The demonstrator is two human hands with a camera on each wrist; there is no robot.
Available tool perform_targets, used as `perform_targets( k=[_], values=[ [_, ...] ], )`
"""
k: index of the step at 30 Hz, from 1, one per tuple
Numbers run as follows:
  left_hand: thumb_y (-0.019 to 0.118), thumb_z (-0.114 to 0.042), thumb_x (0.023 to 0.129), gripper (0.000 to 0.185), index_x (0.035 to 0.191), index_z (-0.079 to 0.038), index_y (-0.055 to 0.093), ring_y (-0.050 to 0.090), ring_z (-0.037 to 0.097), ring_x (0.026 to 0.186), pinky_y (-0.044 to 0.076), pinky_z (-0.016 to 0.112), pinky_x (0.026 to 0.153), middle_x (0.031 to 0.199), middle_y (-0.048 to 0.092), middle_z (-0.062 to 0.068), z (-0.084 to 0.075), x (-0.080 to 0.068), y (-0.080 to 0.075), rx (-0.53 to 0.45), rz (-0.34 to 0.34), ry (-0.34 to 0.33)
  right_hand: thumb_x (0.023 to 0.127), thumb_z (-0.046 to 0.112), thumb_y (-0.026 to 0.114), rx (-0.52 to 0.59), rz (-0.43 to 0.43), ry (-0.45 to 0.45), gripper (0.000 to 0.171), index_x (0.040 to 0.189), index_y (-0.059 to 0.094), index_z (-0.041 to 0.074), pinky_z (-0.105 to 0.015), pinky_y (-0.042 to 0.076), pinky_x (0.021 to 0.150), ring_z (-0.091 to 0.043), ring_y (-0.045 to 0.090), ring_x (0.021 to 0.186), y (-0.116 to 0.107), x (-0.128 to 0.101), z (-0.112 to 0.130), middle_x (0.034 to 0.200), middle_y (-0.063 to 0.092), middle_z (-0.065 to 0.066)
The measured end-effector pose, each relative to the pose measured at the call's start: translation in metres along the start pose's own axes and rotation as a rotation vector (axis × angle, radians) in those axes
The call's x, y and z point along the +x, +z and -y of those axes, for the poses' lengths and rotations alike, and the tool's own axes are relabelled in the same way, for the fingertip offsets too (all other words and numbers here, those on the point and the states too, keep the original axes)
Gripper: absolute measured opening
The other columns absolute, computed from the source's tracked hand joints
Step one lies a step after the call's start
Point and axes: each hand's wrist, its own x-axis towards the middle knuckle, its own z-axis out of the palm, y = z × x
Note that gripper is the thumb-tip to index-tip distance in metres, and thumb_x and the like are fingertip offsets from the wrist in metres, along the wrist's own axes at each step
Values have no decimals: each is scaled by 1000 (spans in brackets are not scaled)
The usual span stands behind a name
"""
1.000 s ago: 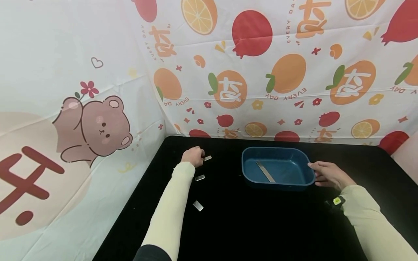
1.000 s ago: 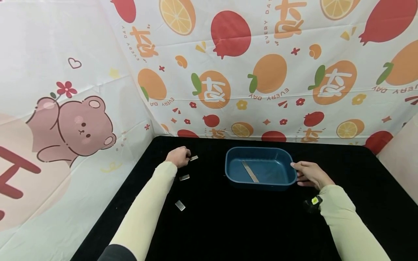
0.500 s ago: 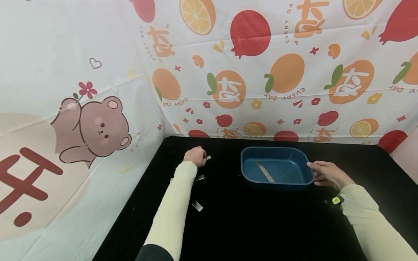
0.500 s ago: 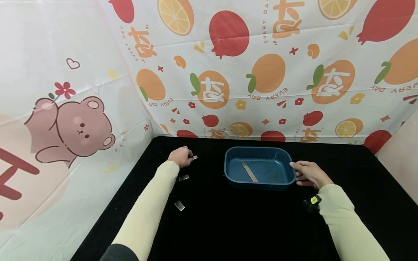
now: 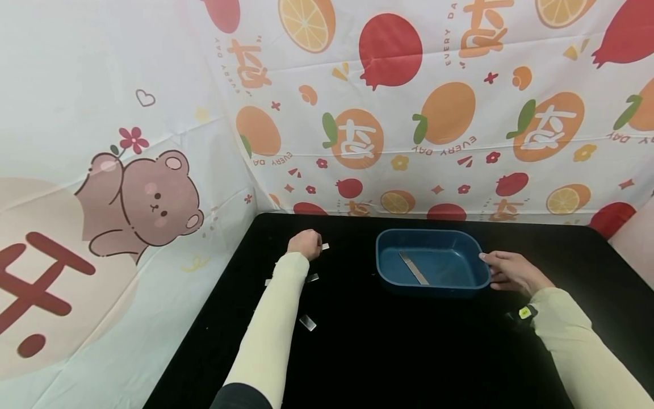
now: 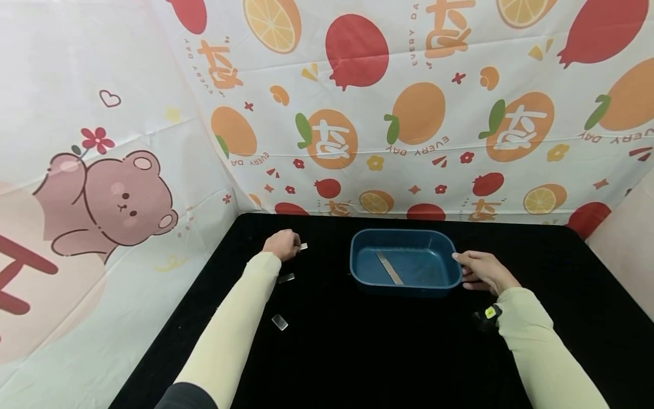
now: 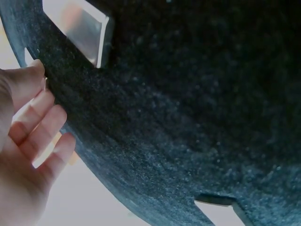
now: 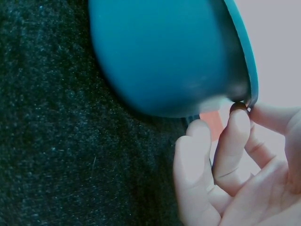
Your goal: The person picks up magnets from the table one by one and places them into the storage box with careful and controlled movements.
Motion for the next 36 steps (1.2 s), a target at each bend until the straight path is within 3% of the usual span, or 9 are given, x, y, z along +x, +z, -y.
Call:
perform_targets(
  k=[12, 24, 36],
  values=[
    [68, -16, 93, 7, 91, -12, 73, 65, 17, 79, 57, 39, 76, 94, 72, 4, 0, -2, -2, -19, 25, 3, 98, 55, 52, 6, -5, 7, 43, 106, 63, 14, -30, 61, 76, -12, 66, 78, 0, 0, 1, 82, 58, 3],
    [68, -22, 93, 14, 99, -12, 76, 60, 28, 107, 54, 46, 89, 111, 66, 8, 2, -1, 1, 76, -15, 26, 98, 55, 52, 13, -2, 9, 42, 104, 63, 15, -30, 61, 76, -12, 66, 78, -1, 1, -1, 82, 59, 3],
    [67, -20, 93, 12, 95, -11, 75, 58, 28, 104, 53, 46, 89, 111, 65, 8, 2, -4, 1, 60, -40, 48, 97, 56, 53, 12, 1, 8, 42, 105, 63, 16, -30, 61, 77, -11, 66, 78, -1, 2, -1, 82, 58, 4]
  ],
)
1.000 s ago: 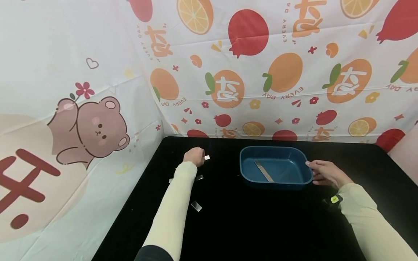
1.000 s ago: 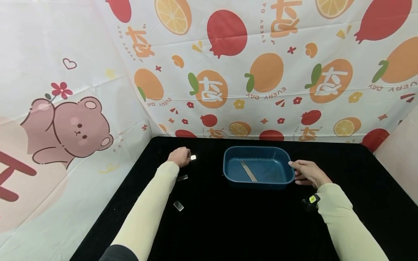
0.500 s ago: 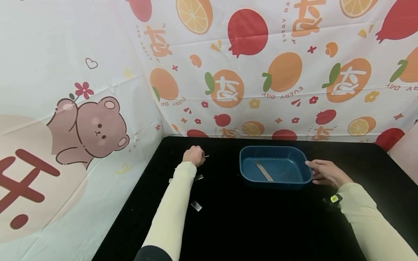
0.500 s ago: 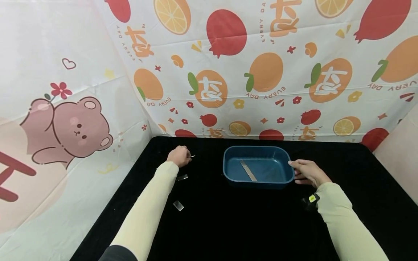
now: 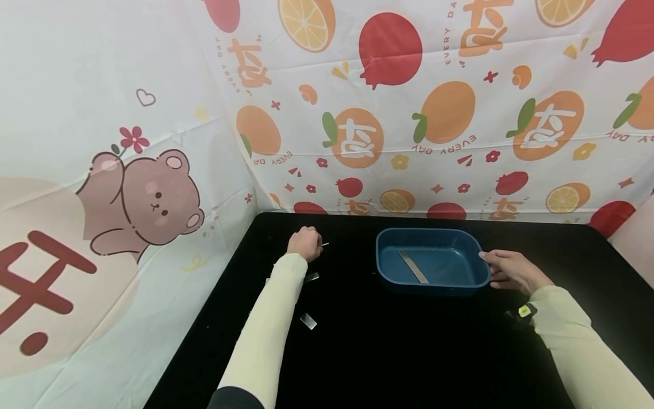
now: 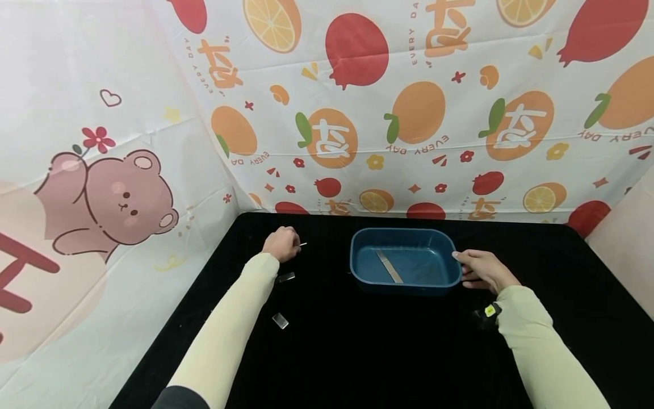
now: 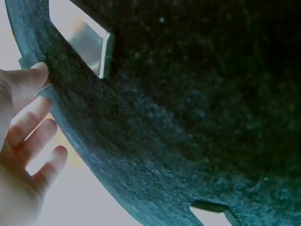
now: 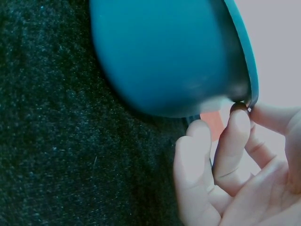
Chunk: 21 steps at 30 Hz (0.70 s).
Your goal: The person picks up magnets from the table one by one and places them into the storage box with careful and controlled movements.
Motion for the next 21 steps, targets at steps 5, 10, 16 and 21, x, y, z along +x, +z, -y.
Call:
perform_targets(
  k=[5, 10, 16, 21],
  values=[
    [68, -20, 93, 12, 95, -12, 76, 58, 28, 103, 53, 45, 89, 109, 66, 8, -1, -1, -3, 2, -25, 42, 97, 56, 53, 2, 1, 4, 44, 107, 63, 15, -30, 61, 77, -12, 66, 79, 0, -1, 1, 82, 59, 4],
    [67, -19, 93, 13, 96, -11, 76, 59, 29, 103, 53, 45, 89, 111, 65, 8, -2, -1, -13, 5, -21, 79, 97, 55, 53, 7, 4, 9, 42, 105, 63, 16, -30, 61, 77, -11, 66, 78, 0, 0, -1, 81, 59, 4],
    [68, -20, 92, 12, 86, -13, 76, 60, 30, 102, 53, 45, 85, 114, 66, 9, -2, 1, -24, 27, -77, 100, 98, 55, 52, 5, 1, 6, 43, 106, 62, 14, -29, 61, 75, -10, 67, 78, 1, 0, 1, 81, 59, 4],
    [68, -22, 92, 12, 85, -16, 77, 61, 29, 104, 51, 47, 91, 117, 67, 6, -5, 2, -30, 47, -105, 109, 98, 54, 52, 4, 3, 1, 43, 108, 62, 13, -29, 61, 75, -10, 67, 77, 0, -1, 1, 81, 59, 4]
  ],
)
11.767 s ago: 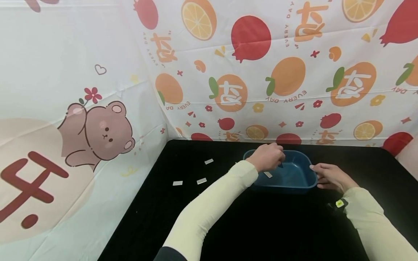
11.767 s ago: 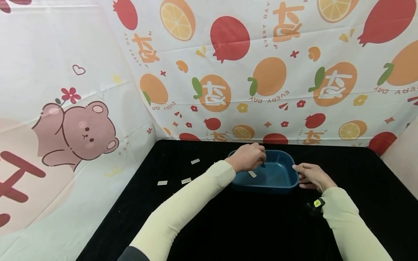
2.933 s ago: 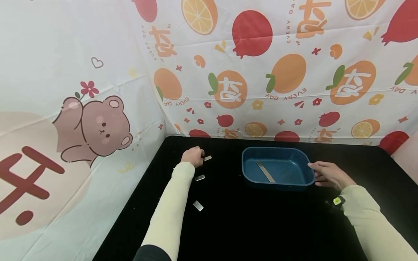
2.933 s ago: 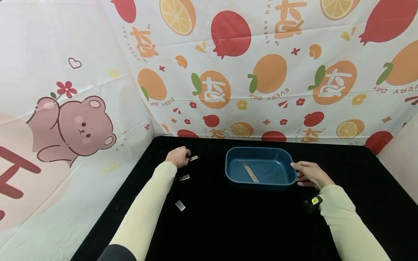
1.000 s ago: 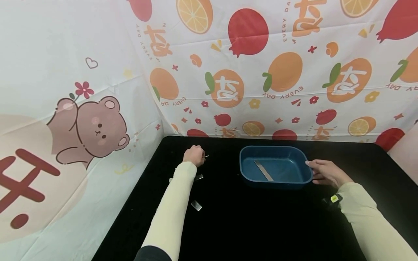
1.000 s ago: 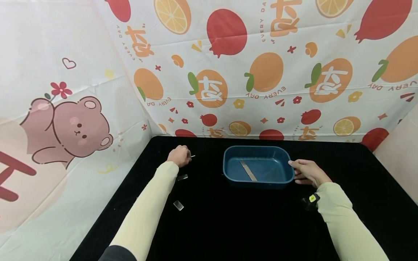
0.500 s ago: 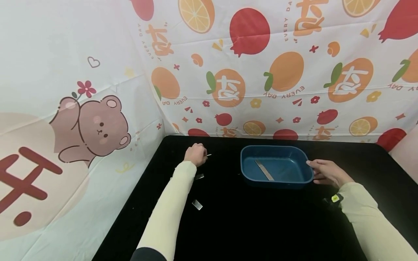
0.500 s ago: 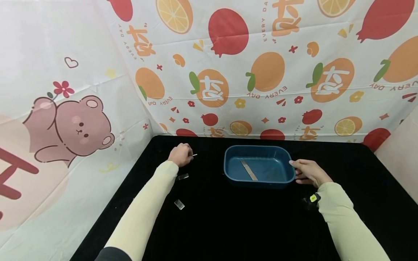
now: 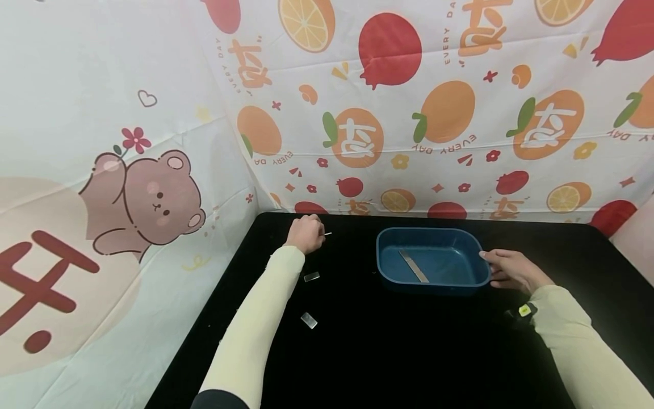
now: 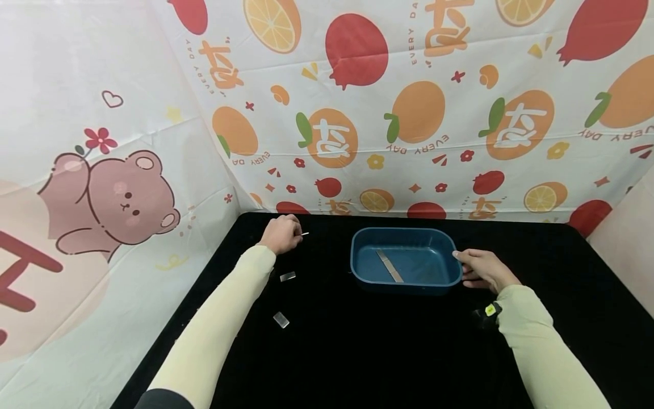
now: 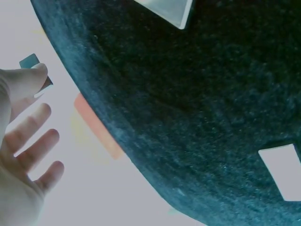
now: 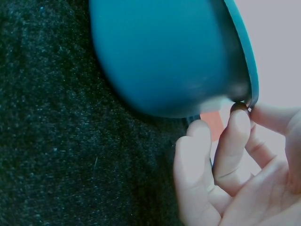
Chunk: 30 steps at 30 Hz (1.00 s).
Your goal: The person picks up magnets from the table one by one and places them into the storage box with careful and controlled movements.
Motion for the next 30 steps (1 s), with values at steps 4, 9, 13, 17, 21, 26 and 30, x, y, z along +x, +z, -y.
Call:
perform_targets(
  k=[4, 9, 13, 17, 21, 26, 30],
  values=[
    [68, -22, 93, 10, 91, -17, 77, 59, 28, 110, 48, 48, 98, 118, 65, 5, -3, -1, -5, -18, -3, 6, 98, 54, 52, -4, -3, 1, 44, 108, 62, 13, -29, 61, 75, -10, 67, 78, 0, -1, 0, 81, 58, 4],
    [68, -22, 93, 11, 90, -17, 77, 57, 27, 116, 46, 48, 100, 120, 64, 3, -5, -2, -10, -23, -6, 17, 98, 54, 52, -2, -3, 3, 42, 108, 63, 14, -29, 61, 75, -10, 67, 77, -1, 0, -1, 81, 59, 4],
    [69, -22, 92, 11, 87, -17, 77, 56, 26, 116, 45, 47, 101, 119, 65, 2, -7, -4, -13, -19, -27, 25, 97, 54, 53, 3, 0, -2, 42, 108, 63, 15, -29, 61, 75, -10, 67, 77, -1, 0, -1, 80, 59, 5],
    [69, -22, 92, 11, 86, -17, 77, 55, 25, 115, 45, 48, 100, 119, 64, 2, -9, -6, -17, -24, -38, 42, 97, 55, 53, 6, 2, -3, 41, 107, 63, 16, -29, 61, 74, -10, 67, 76, 0, 0, -2, 80, 59, 5],
    [69, -22, 91, 10, 86, -18, 77, 55, 25, 114, 45, 49, 99, 118, 65, 2, -10, -8, -21, -23, -51, 59, 97, 54, 53, 5, 4, -3, 41, 107, 63, 16, -29, 61, 75, -10, 67, 76, 0, 0, -1, 80, 59, 5],
    [69, -21, 91, 11, 84, -18, 77, 56, 26, 114, 46, 50, 98, 117, 66, 3, -11, -8, -25, -18, -78, 91, 97, 54, 53, -3, 2, -4, 41, 106, 64, 16, -29, 61, 75, -10, 67, 77, 0, 0, -1, 80, 59, 5],
    [69, -21, 90, 11, 82, -18, 77, 56, 26, 113, 47, 49, 96, 117, 66, 4, -12, -8, -26, -14, -98, 121, 98, 54, 52, -3, 3, -2, 41, 106, 64, 15, -29, 61, 75, -10, 67, 77, 0, -1, 0, 80, 59, 5]
  ],
)
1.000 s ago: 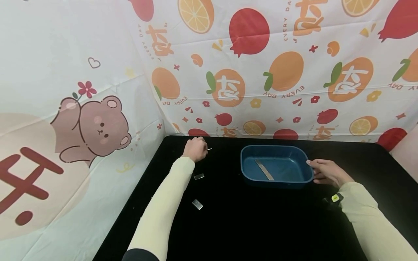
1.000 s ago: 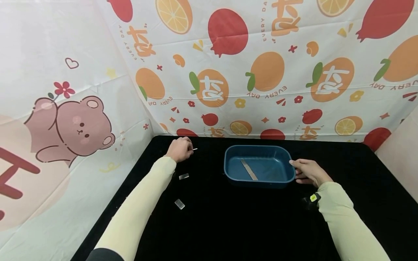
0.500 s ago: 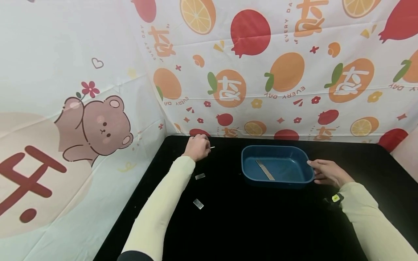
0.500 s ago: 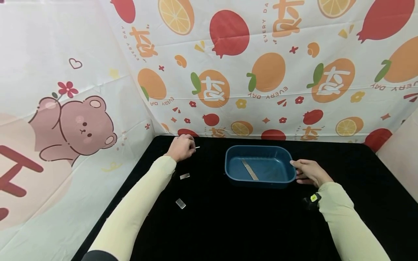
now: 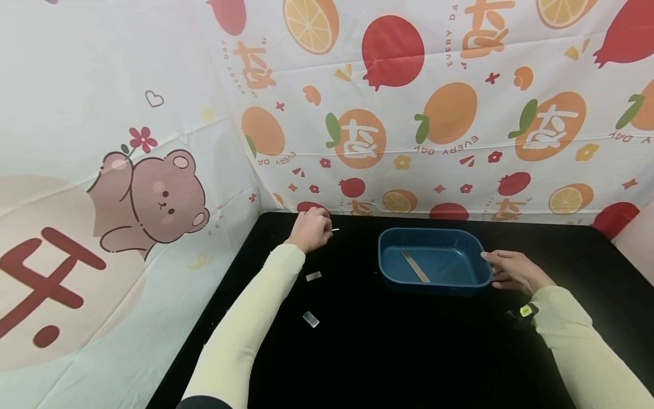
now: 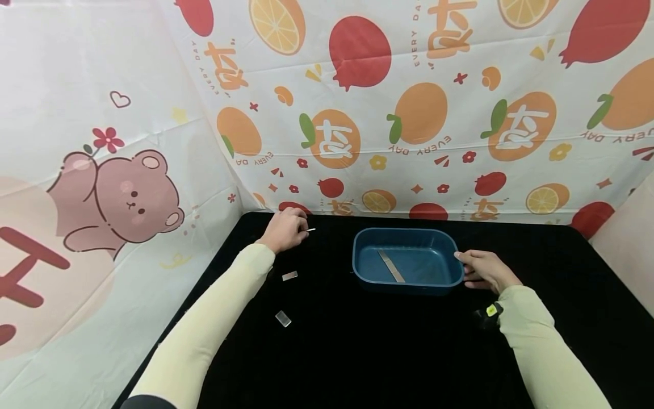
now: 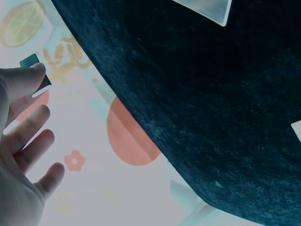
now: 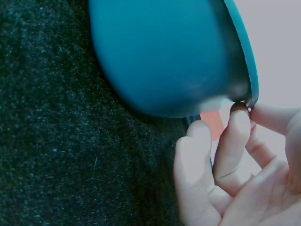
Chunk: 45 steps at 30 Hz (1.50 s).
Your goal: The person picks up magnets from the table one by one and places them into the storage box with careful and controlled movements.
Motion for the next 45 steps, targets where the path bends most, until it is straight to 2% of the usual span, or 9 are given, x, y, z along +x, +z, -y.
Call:
perform_targets(
  k=[10, 20, 32, 36, 41, 45],
  values=[
    [69, -18, 90, 11, 81, -18, 76, 57, 25, 111, 48, 47, 94, 114, 65, 3, -10, 0, -8, -41, -32, 59, 97, 55, 53, -7, 1, 0, 43, 108, 62, 14, -29, 61, 75, -10, 67, 77, 1, 0, 2, 80, 58, 4],
    [69, -20, 91, 12, 82, -19, 76, 57, 24, 114, 46, 46, 98, 120, 64, 2, -22, 3, -15, -6, -51, 96, 97, 55, 53, 6, 3, 3, 42, 107, 62, 14, -28, 61, 74, -9, 67, 77, 1, -1, 3, 79, 58, 5],
    [69, -19, 91, 12, 82, -19, 76, 58, 24, 110, 48, 44, 91, 117, 66, 2, -30, 2, -22, -2, -91, 150, 97, 55, 53, 8, -1, 4, 42, 105, 63, 16, -29, 61, 75, -10, 66, 77, 1, -1, 1, 80, 58, 5],
    [68, -20, 91, 12, 83, -18, 77, 57, 24, 112, 47, 43, 91, 118, 65, 2, -35, 0, -28, -10, -81, 161, 97, 55, 53, 6, 0, 3, 42, 106, 63, 15, -29, 61, 75, -10, 66, 77, 0, -1, 1, 81, 59, 5],
    [68, -22, 92, 12, 86, -17, 77, 55, 24, 117, 46, 44, 95, 123, 65, 2, -41, 0, -32, -2, -59, 167, 97, 55, 53, 7, 3, 4, 38, 100, 63, 18, -29, 61, 75, -9, 66, 76, 1, -1, 0, 80, 59, 5],
    [68, -22, 92, 12, 86, -17, 77, 55, 23, 119, 46, 44, 97, 126, 65, 2, -45, 1, -35, -9, -69, 178, 97, 55, 52, 1, 3, 2, 39, 99, 63, 18, -29, 61, 75, -9, 66, 76, 1, -1, 1, 80, 58, 5]
  ],
)
